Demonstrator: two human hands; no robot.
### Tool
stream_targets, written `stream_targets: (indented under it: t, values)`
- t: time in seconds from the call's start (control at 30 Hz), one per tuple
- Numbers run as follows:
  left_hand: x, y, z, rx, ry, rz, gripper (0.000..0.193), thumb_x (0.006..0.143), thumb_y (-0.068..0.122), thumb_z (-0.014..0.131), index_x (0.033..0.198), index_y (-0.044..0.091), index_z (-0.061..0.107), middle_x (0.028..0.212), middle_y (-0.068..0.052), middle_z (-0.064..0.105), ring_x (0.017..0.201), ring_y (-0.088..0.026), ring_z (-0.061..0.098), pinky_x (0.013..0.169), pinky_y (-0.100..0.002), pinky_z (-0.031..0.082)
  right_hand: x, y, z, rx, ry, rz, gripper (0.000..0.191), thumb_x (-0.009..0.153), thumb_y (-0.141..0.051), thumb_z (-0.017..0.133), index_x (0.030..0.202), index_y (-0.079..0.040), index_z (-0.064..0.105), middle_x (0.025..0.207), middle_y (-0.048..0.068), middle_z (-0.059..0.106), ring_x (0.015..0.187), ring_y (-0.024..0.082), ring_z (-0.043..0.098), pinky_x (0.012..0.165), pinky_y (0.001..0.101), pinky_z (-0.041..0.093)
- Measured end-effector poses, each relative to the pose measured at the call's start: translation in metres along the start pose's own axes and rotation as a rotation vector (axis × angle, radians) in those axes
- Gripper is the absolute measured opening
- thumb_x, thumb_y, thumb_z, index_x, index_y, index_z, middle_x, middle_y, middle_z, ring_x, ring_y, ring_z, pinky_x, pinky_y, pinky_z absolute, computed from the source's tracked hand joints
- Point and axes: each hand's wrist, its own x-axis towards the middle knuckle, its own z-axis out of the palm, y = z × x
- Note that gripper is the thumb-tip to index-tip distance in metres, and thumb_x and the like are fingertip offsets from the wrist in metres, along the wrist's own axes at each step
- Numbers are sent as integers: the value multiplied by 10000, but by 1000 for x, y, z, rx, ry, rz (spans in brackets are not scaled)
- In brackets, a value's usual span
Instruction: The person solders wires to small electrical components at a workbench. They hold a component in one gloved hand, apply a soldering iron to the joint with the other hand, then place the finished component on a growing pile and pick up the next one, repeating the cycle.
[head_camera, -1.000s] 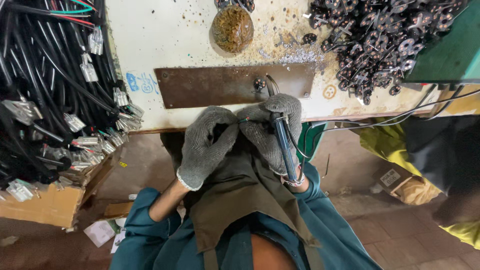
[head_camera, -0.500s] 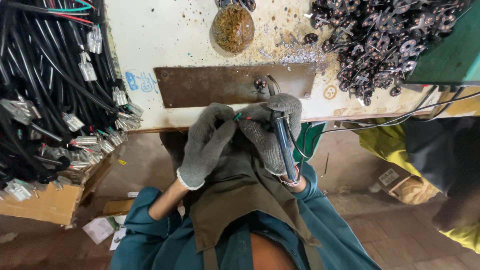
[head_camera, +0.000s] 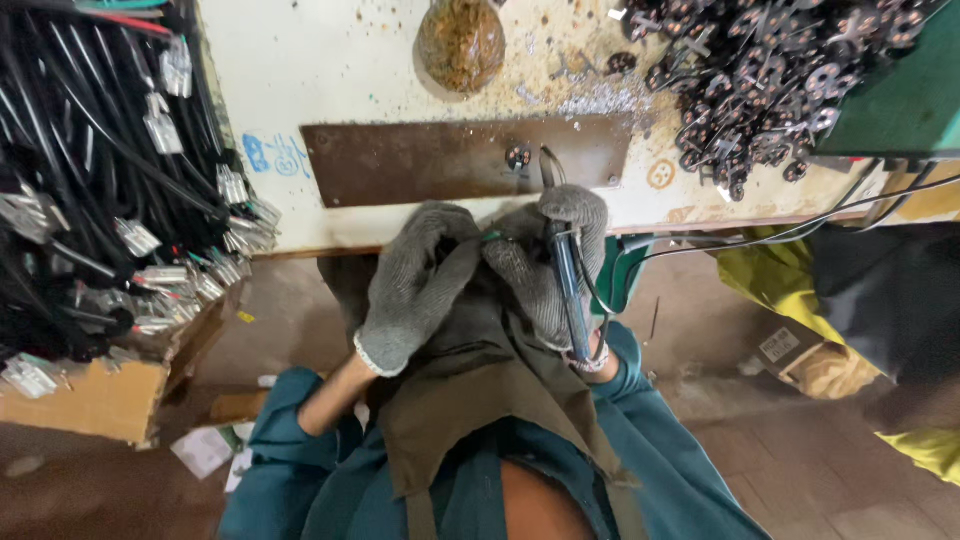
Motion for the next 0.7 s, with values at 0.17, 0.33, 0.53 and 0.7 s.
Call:
stream_targets:
  t: [0.17, 0.33, 0.53, 0.7]
  values:
    - [1, 1, 0, -427, 110, -384, 99, 989, 91, 658, 1048, 11, 668, 914, -62, 682, 766, -124, 569, 689, -290, 466, -3, -4, 22, 653, 148, 102, 414, 901, 41, 770, 1177, -53, 476, 1099, 54, 608, 956, 137, 617, 856, 317, 508]
    - [4, 2, -15, 292, -75, 60, 171, 930, 125, 701, 1056, 12, 721, 986, -105, 728, 898, -141, 691, 785, -319, 550, 7, -11, -1, 839, -41, 51, 492, 839, -55, 767, 1207, -108, 443, 1184, 13, 663, 1053, 134, 664, 880, 311, 535]
    - [4, -5, -6, 107, -103, -85, 125, 967, 118, 706, 1038, 15, 710, 897, -65, 732, 813, -105, 682, 755, -287, 547, 24, -10, -16, -157, 36, -292, 207, 712, -143, 829, 888, -141, 719, 911, 30, 680, 936, 314, 622, 944, 483, 455]
    - [-3, -17, 15, -253, 35, -279, 63, 964, 78, 709, 966, 15, 702, 820, -11, 698, 726, -51, 598, 652, -228, 494, 9, -19, 1, 143, 152, -23, 210, 831, 16, 795, 975, -69, 668, 956, 34, 696, 820, 214, 606, 827, 352, 461]
